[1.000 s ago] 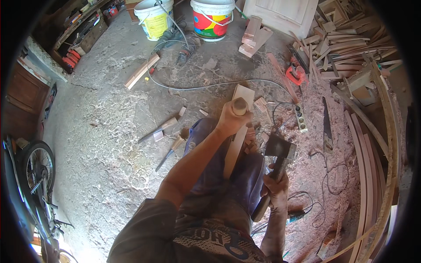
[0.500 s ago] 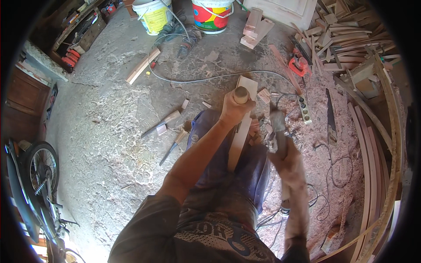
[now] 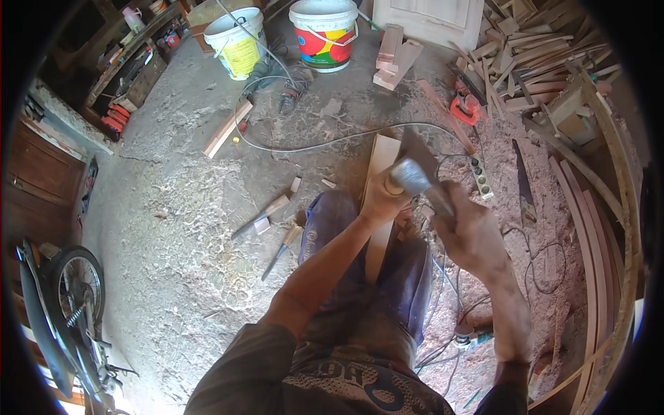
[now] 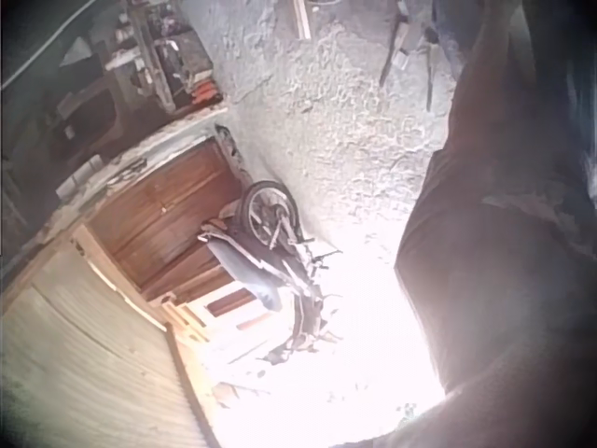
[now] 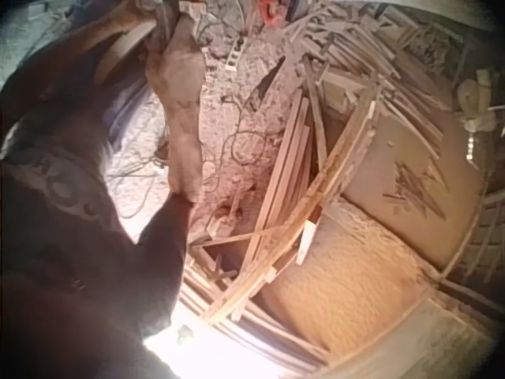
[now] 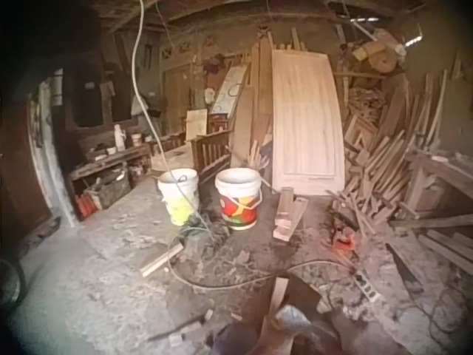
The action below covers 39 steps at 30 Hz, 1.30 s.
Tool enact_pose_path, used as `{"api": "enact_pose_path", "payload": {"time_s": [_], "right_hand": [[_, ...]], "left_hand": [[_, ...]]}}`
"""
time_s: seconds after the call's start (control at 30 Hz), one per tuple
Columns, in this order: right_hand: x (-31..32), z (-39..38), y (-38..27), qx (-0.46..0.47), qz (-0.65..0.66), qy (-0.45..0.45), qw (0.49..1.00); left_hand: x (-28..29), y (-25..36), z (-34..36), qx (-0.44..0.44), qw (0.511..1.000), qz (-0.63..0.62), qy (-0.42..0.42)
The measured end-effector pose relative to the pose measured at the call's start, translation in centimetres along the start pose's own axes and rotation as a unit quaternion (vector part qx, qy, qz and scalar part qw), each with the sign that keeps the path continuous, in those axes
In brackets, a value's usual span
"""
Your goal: The person shapes a piece of wood using a hatchet while sitting on the floor, occasionally picking up and repositioning the wood and another wooden piece.
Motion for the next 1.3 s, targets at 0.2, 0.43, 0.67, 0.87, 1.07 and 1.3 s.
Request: {"api": "enact_pose_path", "payload": {"time_s": [0.2, 0.43, 0.67, 0.87, 1.07, 1.3], "right_hand": [[0.7, 0.4, -2.6, 0.017, 0.025, 0.11, 0.993], [-4.8, -1.2, 1.9, -0.038, 0.001, -0.047, 0.998], [10.4, -1.9, -6.7, 0.124, 0.128, 0.314, 0.933], [-3.8, -0.3, -0.7, 0.055, -0.185, 0.003, 0.981], [-0.5, -0.6, -1.0, -0.026, -0.001, 0.037, 0.999], [11.3, -2.0, -9.3, 0.19, 0.01, 0.352, 0.917]], "left_hand": [[1.6, 0.6, -0.5, -0.065, 0.994, 0.087, 0.007], [1.1, 1.8, -3.0, -0.034, 0.999, 0.037, 0.021], [0.1, -0.1, -1.3, 0.008, 0.999, 0.023, -0.029], [0.0, -2.8, -1.7, -0.087, 0.972, 0.202, -0.085], [0.7, -0.1, -1.3, -0.029, 0.999, 0.037, -0.016], [0.1, 0.2, -1.7, -0.003, 0.998, 0.031, -0.049]]}}
Point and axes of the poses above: each hand's wrist, its own z-axis towards the middle knuckle, its own x-axis out of the back of the hand, y = z × x, the point moved 9 cm from there along z, towards the middle knuckle, and after that the axes turned 7 degrees about z, right-handed, at the moved point
